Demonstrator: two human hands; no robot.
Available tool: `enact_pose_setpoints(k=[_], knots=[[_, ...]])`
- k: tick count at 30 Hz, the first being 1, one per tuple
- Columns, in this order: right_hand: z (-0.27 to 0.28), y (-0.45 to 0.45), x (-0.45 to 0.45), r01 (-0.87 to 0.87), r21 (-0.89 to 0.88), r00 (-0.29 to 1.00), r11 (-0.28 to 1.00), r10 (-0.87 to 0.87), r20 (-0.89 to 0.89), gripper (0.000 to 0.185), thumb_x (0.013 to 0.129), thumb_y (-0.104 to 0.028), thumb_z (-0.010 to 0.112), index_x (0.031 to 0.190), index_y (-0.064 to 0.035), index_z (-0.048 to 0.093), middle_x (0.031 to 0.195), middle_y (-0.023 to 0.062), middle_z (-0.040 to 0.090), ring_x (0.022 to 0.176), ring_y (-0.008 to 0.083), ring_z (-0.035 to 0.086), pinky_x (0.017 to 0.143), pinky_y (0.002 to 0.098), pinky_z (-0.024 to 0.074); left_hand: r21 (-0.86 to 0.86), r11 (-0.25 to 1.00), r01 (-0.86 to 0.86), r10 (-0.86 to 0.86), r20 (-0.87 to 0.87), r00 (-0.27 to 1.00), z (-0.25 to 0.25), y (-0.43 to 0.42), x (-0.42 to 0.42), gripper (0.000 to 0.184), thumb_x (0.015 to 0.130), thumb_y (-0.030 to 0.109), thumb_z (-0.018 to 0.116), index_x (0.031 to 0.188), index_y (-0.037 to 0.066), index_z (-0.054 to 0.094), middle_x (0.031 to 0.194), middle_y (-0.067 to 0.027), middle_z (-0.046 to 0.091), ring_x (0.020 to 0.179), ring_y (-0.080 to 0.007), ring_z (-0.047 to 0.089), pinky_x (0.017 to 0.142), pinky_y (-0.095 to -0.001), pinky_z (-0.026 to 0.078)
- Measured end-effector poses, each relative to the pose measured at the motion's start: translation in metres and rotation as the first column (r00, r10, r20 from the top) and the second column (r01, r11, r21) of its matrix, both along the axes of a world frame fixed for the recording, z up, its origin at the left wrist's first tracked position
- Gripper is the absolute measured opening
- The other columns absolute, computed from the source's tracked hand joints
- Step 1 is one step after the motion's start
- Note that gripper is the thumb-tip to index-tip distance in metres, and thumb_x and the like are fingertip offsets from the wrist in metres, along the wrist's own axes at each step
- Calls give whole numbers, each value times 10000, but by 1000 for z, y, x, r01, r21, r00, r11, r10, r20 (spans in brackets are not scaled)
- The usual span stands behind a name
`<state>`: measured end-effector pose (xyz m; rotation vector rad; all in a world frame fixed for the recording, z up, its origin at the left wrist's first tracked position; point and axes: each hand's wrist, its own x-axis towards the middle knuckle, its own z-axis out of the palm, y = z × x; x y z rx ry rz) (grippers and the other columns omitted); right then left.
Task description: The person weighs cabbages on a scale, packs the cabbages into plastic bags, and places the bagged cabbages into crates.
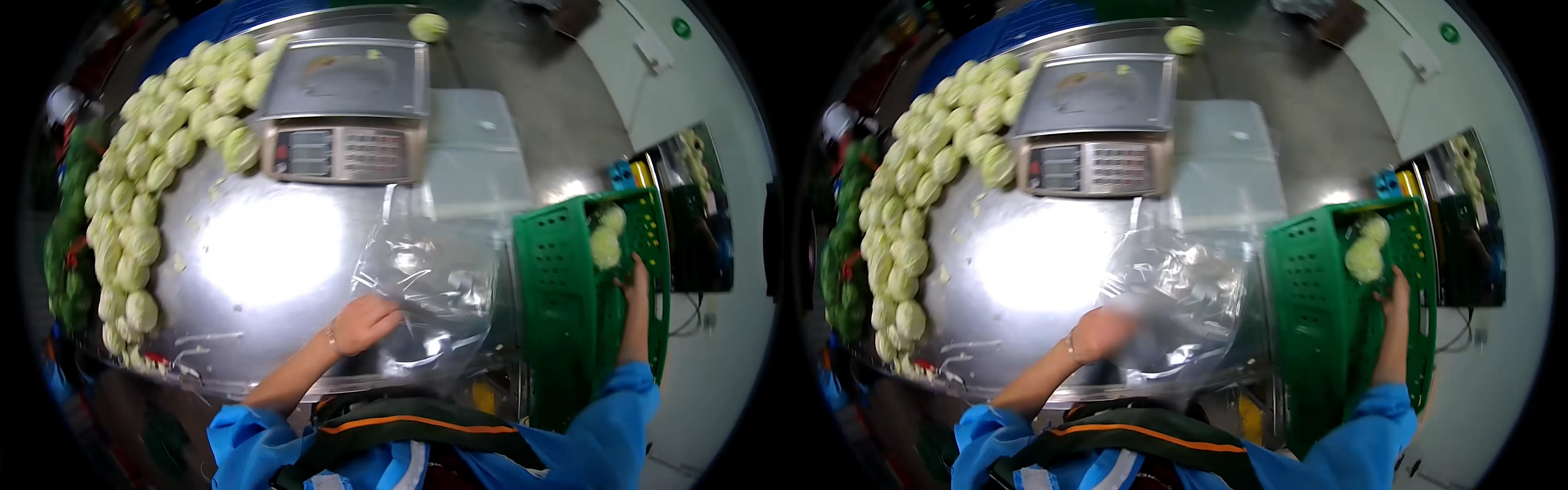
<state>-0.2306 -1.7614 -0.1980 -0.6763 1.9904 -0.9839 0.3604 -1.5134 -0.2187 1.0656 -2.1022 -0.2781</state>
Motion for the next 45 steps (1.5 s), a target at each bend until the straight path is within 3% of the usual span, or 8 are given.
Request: enact_pose_setpoints(k=[2, 4, 10, 14, 18, 31, 39, 45], knots=[[30, 5, 18, -38, -153, 998, 987, 30, -56, 486, 855, -380, 524, 1277, -150, 454, 1352, 74, 350, 1185, 269, 361, 873, 503, 378, 239, 873, -425, 390, 179, 903, -63, 76, 64, 163, 738, 33, 586, 891, 24, 533, 802, -127, 565, 722, -266, 566, 613, -344, 478], [64, 4, 88, -144, -348, 988, 926, 157, 8, 411, 857, -304, 542, 1215, -107, 502, 1241, 60, 467, 1081, 211, 455, 854, 413, 410, 603, 170, -779, 981, -178, 75, -62, 141, 105, 116, 740, -10, 564, 851, 11, 537, 848, -127, 574, 727, -263, 572, 629, -346, 487], [28, 73, 450, -799, -407, 572, 443, 769, -286, 299, 845, -141, 552, 1125, -36, 548, 1000, 59, 582, 888, 147, 561, 764, 279, 466, 329, 467, -820, 813, 203, 545, -76, 237, 125, 193, 754, 1, 559, 916, 101, 584, 925, -130, 588, 739, -309, 602, 626, -360, 496], [-13, 225, 720, -872, -322, -230, -368, 890, -394, 507, 795, -203, 626, 1249, -85, 435, 1188, 162, 398, 1082, 276, 428, 879, 381, 396, 308, 388, -869, 908, 34, 417, -86, 244, 111, 187, 708, 28, 591, 883, 82, 631, 886, -119, 565, 746, -276, 577, 650, -366, 480], [-31, 315, 933, -797, -237, -314, -556, 716, -624, 871, 712, -353, 705, 1405, -120, 232, 1422, 306, 68, 1284, 502, 152, 1042, 505, 247, 422, 254, -870, 943, 92, 319, -86, 258, 131, 112, 731, 94, 631, 806, 28, 578, 795, -131, 520, 703, -309, 537, 629, -394, 446], [-84, 261, 991, -933, -359, -95, -37, 985, 145, 756, 716, -325, 744, 1328, -131, 345, 1264, 128, 438, 1166, 271, 453, 934, 425, 436, 491, 488, -722, 850, -80, 520, -136, 312, 150, 250, 733, 37, 553, 982, 42, 564, 1129, -185, 538, 929, -304, 570, 746, -361, 495], [-17, 239, 656, -946, -263, -211, 190, 253, 944, 859, 698, -332, 752, 1374, -65, 293, 1344, 144, 410, 1242, 303, 405, 1034, 517, 328, 320, 451, -833, 878, 13, 479, -85, 274, 184, 114, 781, 144, 599, 860, 85, 542, 741, -53, 506, 710, -226, 523, 595, -339, 409], [-21, 368, 605, -882, 257, 315, 396, 89, 945, 694, 834, -373, 597, 1394, -128, 268, 1406, 113, 320, 1269, 283, 357, 1025, 478, 314, 506, 383, -773, 904, -34, 425, -46, 263, 159, 195, 821, 105, 585, 1014, 108, 607, 694, -66, 545, 567, -233, 545, 491, -332, 445]])
